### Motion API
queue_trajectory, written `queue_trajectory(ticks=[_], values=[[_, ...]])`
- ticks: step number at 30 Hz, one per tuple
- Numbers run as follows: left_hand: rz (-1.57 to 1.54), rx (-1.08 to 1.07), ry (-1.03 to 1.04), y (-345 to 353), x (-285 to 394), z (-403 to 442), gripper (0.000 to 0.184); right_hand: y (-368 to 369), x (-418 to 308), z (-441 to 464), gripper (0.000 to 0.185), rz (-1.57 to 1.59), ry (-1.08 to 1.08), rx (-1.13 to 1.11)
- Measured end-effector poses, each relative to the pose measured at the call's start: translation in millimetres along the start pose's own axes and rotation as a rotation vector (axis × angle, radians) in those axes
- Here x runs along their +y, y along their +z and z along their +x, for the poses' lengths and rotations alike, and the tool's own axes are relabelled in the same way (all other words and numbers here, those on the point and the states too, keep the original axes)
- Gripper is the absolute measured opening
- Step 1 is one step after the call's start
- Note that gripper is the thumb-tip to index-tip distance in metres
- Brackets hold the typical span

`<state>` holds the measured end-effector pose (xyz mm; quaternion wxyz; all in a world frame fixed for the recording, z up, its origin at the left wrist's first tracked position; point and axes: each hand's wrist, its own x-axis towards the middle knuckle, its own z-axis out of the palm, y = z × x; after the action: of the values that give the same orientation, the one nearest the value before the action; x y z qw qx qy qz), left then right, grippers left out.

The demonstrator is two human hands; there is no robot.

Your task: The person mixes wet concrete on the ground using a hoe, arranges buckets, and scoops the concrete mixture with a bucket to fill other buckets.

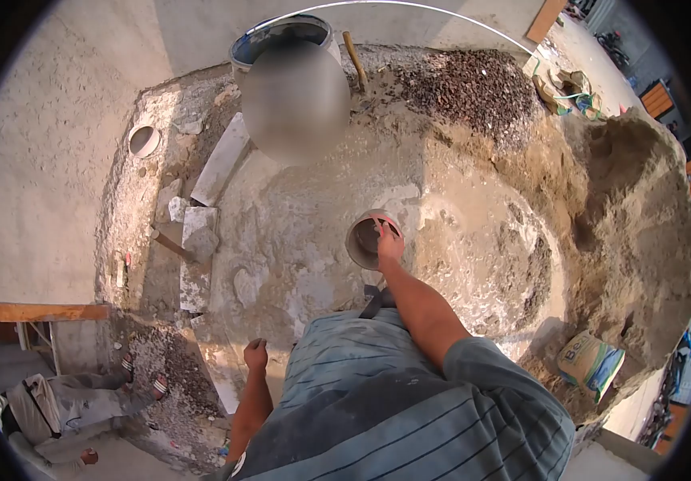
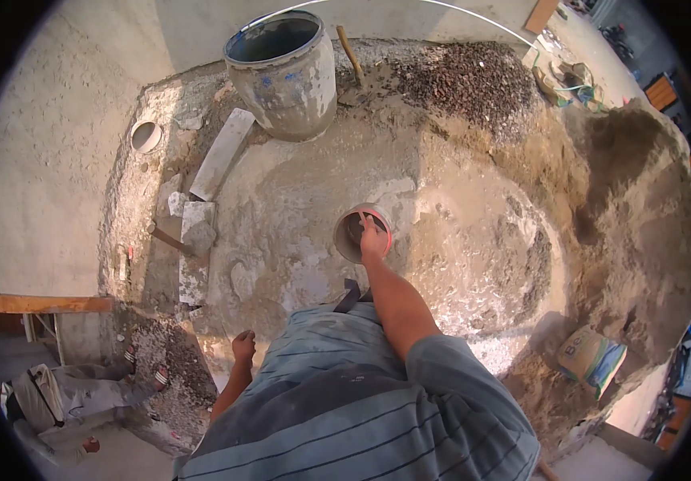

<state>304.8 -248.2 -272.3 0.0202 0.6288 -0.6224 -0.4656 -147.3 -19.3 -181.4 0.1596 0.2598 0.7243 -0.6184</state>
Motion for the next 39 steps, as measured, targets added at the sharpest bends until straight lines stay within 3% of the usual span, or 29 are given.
queue_trajectory(ticks=[22, 25, 39], values=[[0.027, -0.047, 0.064, 4, -4, 7, 0.031, -4, -5, -13, 0.043, -0.008, -0.046, 0.051], [-0.003, -0.068, 0.0, 0, 22, -19, 0.03, -2, 10, 1, 0.042, -0.013, -0.035, 0.01], [0.005, -0.061, -0.008, -2, 13, -17, 0.031, -2, 4, -6, 0.047, 0.0, -0.058, 0.015]])
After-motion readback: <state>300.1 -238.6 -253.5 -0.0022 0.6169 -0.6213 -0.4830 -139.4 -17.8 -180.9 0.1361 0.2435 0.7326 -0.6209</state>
